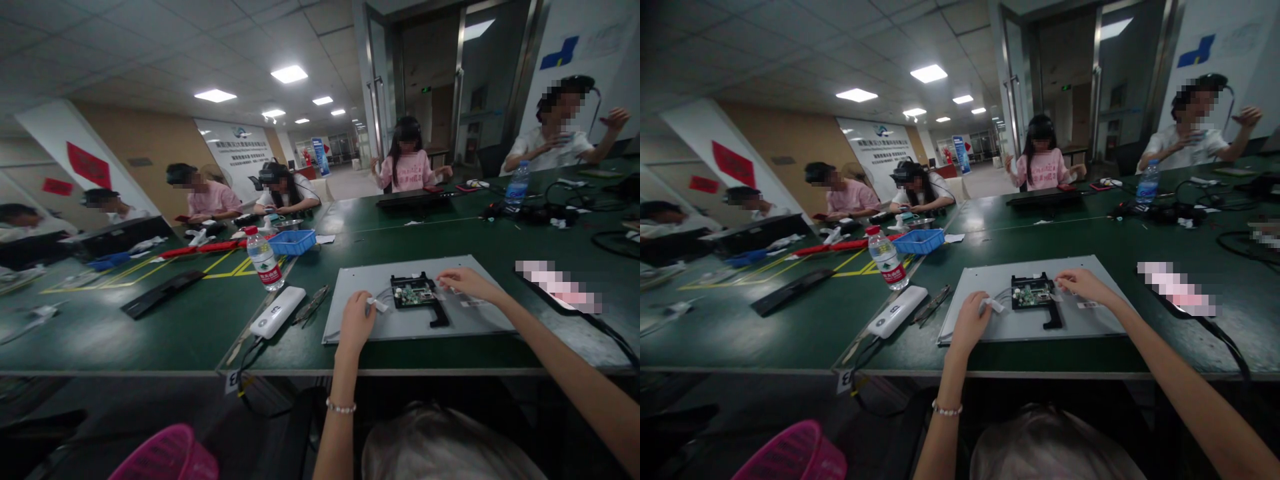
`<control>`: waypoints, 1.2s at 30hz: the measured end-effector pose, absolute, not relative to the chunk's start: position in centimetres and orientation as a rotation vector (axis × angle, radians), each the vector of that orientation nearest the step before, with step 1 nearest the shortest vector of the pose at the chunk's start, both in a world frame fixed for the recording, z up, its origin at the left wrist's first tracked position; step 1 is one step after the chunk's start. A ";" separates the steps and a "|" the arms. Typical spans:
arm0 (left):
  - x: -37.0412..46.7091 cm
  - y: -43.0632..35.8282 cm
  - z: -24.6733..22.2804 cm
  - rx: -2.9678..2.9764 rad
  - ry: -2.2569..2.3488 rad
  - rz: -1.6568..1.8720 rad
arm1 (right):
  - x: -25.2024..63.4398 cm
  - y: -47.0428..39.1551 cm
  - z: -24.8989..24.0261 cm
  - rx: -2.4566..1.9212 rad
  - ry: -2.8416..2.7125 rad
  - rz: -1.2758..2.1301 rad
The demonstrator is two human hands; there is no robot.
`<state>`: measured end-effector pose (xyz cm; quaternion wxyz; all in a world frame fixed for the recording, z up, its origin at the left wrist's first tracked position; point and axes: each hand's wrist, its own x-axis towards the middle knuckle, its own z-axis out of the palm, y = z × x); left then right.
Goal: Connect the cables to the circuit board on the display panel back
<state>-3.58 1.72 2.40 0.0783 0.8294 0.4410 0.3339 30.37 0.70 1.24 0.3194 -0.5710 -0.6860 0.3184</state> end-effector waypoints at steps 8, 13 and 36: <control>-3.4 1.5 2.8 2.466 1.337 0.981 | 30.8 1.0 1.1 -1.558 -1.807 0.665; -3.5 1.8 2.6 2.463 1.346 0.965 | 30.8 0.9 1.3 -1.581 -1.885 0.736; -2.4 1.6 3.5 2.856 1.538 0.674 | 30.3 0.8 1.3 -1.593 -2.023 0.817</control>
